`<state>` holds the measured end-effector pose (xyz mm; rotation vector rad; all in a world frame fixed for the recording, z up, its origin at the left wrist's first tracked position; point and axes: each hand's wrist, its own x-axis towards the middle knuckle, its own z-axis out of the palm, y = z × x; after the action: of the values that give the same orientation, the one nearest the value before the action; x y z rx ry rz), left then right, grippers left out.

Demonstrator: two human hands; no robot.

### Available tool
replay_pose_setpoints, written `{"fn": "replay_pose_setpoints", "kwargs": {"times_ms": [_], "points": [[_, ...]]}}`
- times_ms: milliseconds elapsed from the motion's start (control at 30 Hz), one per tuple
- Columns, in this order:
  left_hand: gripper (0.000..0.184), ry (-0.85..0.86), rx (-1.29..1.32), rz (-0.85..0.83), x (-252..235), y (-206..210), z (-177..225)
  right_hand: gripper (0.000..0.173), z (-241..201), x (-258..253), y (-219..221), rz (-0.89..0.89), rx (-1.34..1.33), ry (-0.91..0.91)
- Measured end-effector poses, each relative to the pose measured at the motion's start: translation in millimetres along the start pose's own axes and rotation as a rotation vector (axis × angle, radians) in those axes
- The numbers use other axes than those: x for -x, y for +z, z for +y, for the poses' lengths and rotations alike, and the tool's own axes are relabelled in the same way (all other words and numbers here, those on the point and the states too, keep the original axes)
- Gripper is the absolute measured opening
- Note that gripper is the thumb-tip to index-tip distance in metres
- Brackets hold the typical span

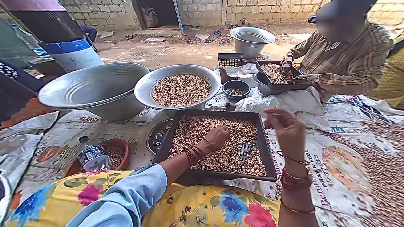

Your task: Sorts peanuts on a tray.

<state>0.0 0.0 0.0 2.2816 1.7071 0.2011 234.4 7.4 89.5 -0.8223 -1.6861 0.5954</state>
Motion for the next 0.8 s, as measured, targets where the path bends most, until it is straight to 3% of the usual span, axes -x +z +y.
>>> {"fn": "replay_pose_setpoints", "kwargs": {"times_ms": [133, 233, 333, 500, 800], "points": [[0.026, -0.193, 0.460, 0.075, 11, -18, -11, 0.022, 40, -1, 53, -0.663, 0.610, 0.463], [0.026, -0.154, 0.395, -0.057, 18, -20, -5, 0.025, 49, 6, 71, -0.850, 0.753, 0.527], [0.025, -0.065, 0.183, -0.155, 23, -9, 9, 0.026, 57, 10, 80, -0.924, 0.792, 0.509], [0.026, -0.086, 0.024, -0.224, 24, 4, 21, 0.030, 61, 14, 91, -0.992, 0.829, 0.480], [0.023, -0.067, 0.161, -0.195, 35, -15, 4, 0.029, 69, 16, 93, -0.978, 0.814, 0.487]]}}
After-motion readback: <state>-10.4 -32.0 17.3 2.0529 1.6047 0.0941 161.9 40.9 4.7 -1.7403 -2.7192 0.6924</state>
